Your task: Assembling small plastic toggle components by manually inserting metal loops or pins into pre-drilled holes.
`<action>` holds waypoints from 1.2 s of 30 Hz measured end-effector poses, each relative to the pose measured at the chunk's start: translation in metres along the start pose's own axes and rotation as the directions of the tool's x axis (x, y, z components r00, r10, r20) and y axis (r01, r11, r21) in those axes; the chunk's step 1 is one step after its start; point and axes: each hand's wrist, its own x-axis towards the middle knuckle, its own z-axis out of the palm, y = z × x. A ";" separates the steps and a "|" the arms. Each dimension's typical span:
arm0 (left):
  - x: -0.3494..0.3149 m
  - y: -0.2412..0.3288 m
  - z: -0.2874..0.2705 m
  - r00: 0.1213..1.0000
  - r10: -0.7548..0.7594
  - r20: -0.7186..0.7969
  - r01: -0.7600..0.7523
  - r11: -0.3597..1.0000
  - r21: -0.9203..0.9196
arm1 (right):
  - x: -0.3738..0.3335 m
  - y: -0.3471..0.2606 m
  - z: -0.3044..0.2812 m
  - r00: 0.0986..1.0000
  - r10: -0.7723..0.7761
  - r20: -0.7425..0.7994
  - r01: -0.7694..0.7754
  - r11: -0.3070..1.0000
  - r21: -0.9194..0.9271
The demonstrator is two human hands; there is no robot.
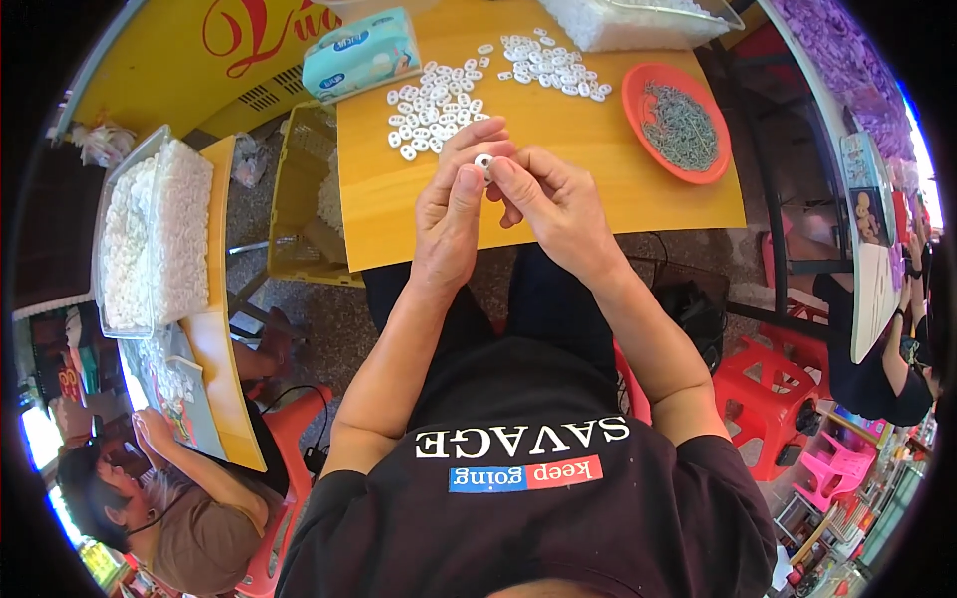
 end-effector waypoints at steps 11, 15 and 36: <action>0.000 0.011 -0.006 0.998 0.063 -0.023 -0.047 0.903 0.427 | -0.003 0.011 -0.009 0.986 -0.123 -0.113 0.100 0.977 -0.188; -0.004 0.018 0.002 0.990 -0.078 -0.114 0.121 0.893 0.435 | 0.000 0.003 -0.011 0.978 -0.163 -0.129 0.142 0.977 -0.159; -0.002 0.002 0.021 0.985 -0.098 -0.145 0.149 0.902 0.406 | 0.001 0.014 -0.029 0.987 0.047 -0.157 -0.017 0.982 0.189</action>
